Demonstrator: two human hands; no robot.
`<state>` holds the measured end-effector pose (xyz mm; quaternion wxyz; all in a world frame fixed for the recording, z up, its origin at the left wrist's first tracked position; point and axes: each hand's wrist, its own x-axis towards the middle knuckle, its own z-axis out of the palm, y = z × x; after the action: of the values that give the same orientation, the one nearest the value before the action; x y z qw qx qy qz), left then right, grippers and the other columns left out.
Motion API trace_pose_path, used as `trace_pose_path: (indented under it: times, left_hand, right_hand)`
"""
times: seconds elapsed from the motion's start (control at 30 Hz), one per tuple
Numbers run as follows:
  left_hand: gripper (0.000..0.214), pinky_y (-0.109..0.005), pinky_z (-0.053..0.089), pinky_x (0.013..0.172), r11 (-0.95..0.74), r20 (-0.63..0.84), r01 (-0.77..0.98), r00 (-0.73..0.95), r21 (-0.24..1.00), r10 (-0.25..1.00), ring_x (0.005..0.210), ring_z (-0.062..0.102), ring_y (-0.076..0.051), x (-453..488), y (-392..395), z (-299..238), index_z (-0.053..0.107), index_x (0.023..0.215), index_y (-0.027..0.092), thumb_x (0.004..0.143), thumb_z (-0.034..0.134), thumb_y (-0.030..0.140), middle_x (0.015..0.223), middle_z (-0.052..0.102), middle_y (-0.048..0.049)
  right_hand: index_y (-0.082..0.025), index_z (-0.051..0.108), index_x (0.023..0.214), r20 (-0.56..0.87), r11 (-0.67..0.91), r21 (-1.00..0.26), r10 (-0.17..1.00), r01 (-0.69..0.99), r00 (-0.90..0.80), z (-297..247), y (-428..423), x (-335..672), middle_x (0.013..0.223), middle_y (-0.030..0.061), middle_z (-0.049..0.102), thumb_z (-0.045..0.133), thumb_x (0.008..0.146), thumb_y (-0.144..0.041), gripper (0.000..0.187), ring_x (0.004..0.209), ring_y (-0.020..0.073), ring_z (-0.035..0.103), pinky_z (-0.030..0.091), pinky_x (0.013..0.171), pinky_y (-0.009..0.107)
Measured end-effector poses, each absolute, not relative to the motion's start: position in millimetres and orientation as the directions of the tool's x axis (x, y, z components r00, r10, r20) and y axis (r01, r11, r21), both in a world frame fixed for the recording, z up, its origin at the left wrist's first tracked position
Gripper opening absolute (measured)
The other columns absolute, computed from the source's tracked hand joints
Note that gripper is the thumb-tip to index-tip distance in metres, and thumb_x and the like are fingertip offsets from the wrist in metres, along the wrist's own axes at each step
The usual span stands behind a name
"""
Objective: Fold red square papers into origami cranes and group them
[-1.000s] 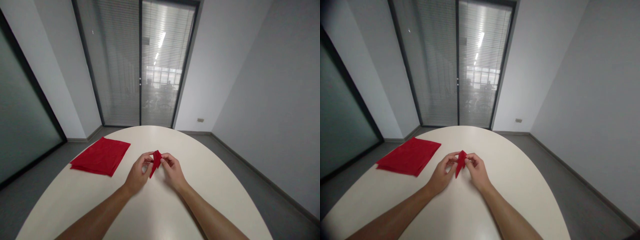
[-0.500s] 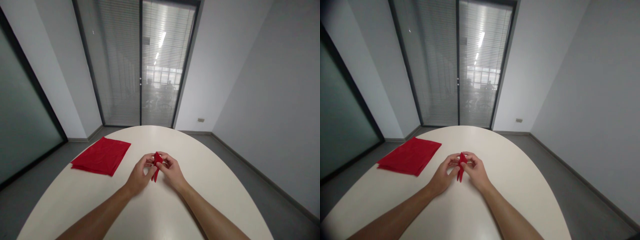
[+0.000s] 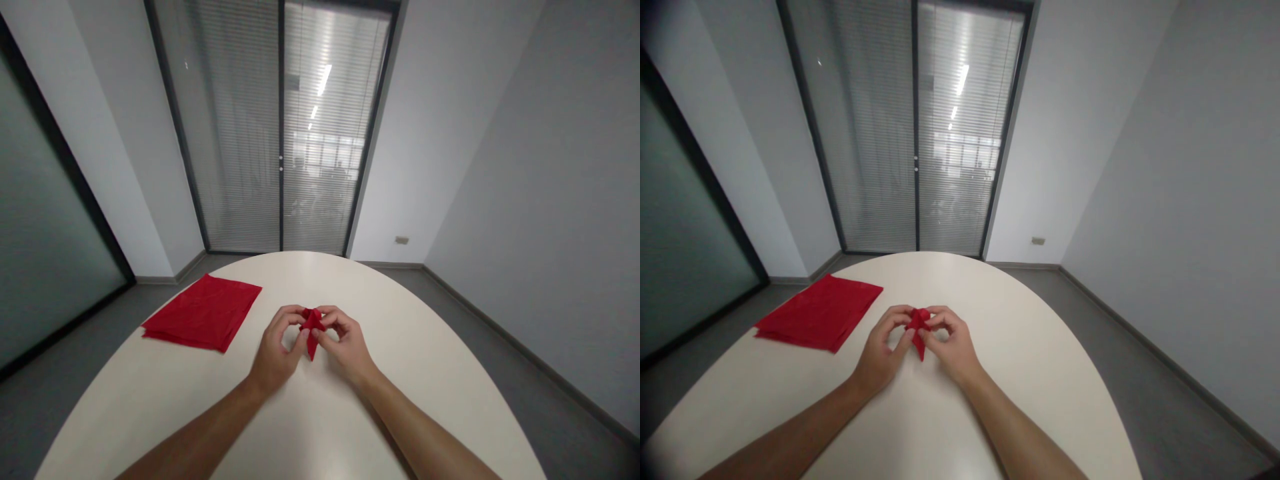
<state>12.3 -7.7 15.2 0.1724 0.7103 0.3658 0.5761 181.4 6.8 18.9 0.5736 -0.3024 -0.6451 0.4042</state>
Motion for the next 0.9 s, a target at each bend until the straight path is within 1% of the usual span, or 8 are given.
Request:
trace_pose_path:
  times: [0.13,0.27,0.33,0.5,0.67,0.73,0.8,0.9]
  left_hand:
    - [0.007,-0.037,0.05,0.096,-0.675,0.703,0.333,0.05,0.658,0.71,0.105,0.062,-0.02,10.9,-6.8,13.6,0.062,0.095,0.022,0.093,0.055,0.02,0.108,0.064,-0.0063]
    - [0.009,-0.039,0.049,0.1,-0.674,0.677,0.25,0.089,0.695,0.731,0.114,0.061,-0.022,12.4,-8.0,12.8,0.062,0.097,0.022,0.094,0.054,0.019,0.119,0.064,-0.0082]
    - [0.008,-0.04,0.05,0.1,-0.677,0.677,0.232,0.094,0.698,0.73,0.115,0.061,-0.022,12.7,-8.6,12.9,0.062,0.096,0.022,0.093,0.055,0.019,0.121,0.064,-0.0084]
    - [0.009,-0.037,0.05,0.094,-0.724,0.731,0.27,0.092,0.635,0.676,0.107,0.063,-0.021,11.5,-9.4,15.9,0.06,0.093,0.022,0.09,0.057,0.014,0.11,0.064,-0.0067]
    - [0.01,-0.036,0.05,0.092,-0.736,0.756,0.312,0.076,0.601,0.65,0.104,0.063,-0.02,11.4,-8.9,17.1,0.059,0.089,0.022,0.089,0.059,0.012,0.106,0.063,-0.0061]
    - [0.009,-0.037,0.05,0.094,-0.731,0.753,0.312,0.068,0.607,0.654,0.106,0.063,-0.021,11.8,-8.6,15.8,0.058,0.088,0.022,0.089,0.058,0.012,0.109,0.064,-0.0069]
    - [0.008,-0.037,0.05,0.094,-0.724,0.744,0.295,0.059,0.623,0.665,0.107,0.063,-0.021,12.3,-8.5,14.1,0.058,0.09,0.021,0.089,0.058,0.013,0.111,0.064,-0.0073]
    - [0.008,-0.034,0.052,0.092,-0.705,0.722,0.255,0.036,0.662,0.691,0.105,0.064,-0.02,12.7,-8.1,11.7,0.059,0.094,0.021,0.09,0.057,0.014,0.11,0.065,-0.007]
  right_hand:
    - [-0.023,0.066,0.08,0.509,0.505,-0.86,0.846,-0.072,-0.157,20.6,5.8,180.3,0.1,0.0056,0.068,0.078,0.08,-0.034,0.016,0.093,0.0208,0.064,0.051,0.084,0.035]
    - [-0.023,0.065,0.081,0.517,0.51,-0.856,0.84,-0.085,-0.165,20.1,6.5,180.3,0.097,0.0038,0.067,0.077,0.08,-0.029,0.013,0.09,0.0192,0.064,0.05,0.082,0.034]
    - [-0.023,0.064,0.08,0.522,0.516,-0.853,0.836,-0.081,-0.168,19.5,7.4,180.6,0.094,0.0034,0.065,0.077,0.08,-0.027,0.013,0.09,0.019,0.063,0.05,0.084,0.034]
    - [-0.024,0.058,0.084,0.522,0.508,-0.853,0.834,-0.12,-0.178,19.2,6.8,180.2,0.091,0.0015,0.062,0.077,0.079,-0.023,0.019,0.085,0.0173,0.062,0.051,0.081,0.031]
    - [-0.025,0.056,0.097,0.494,0.469,-0.868,0.849,-0.165,-0.185,23.6,0.9,179.0,0.101,0.0027,0.065,0.079,0.078,-0.023,0.03,0.088,0.0168,0.063,0.051,0.081,0.031]
    - [-0.024,0.058,0.095,0.493,0.469,-0.869,0.848,-0.154,-0.195,24.2,0.2,179.6,0.103,0.0046,0.067,0.078,0.079,-0.027,0.026,0.091,0.0183,0.064,0.05,0.084,0.033]
    - [-0.022,0.061,0.089,0.49,0.476,-0.871,0.848,-0.118,-0.2,22.9,1.2,180.5,0.098,0.0051,0.068,0.077,0.081,-0.031,0.02,0.091,0.0194,0.064,0.05,0.085,0.034]
    - [-0.021,0.063,0.082,0.478,0.474,-0.878,0.86,-0.064,-0.178,19.3,4.6,181.6,0.089,0.0044,0.069,0.076,0.082,-0.034,0.018,0.085,0.019,0.063,0.05,0.082,0.034]
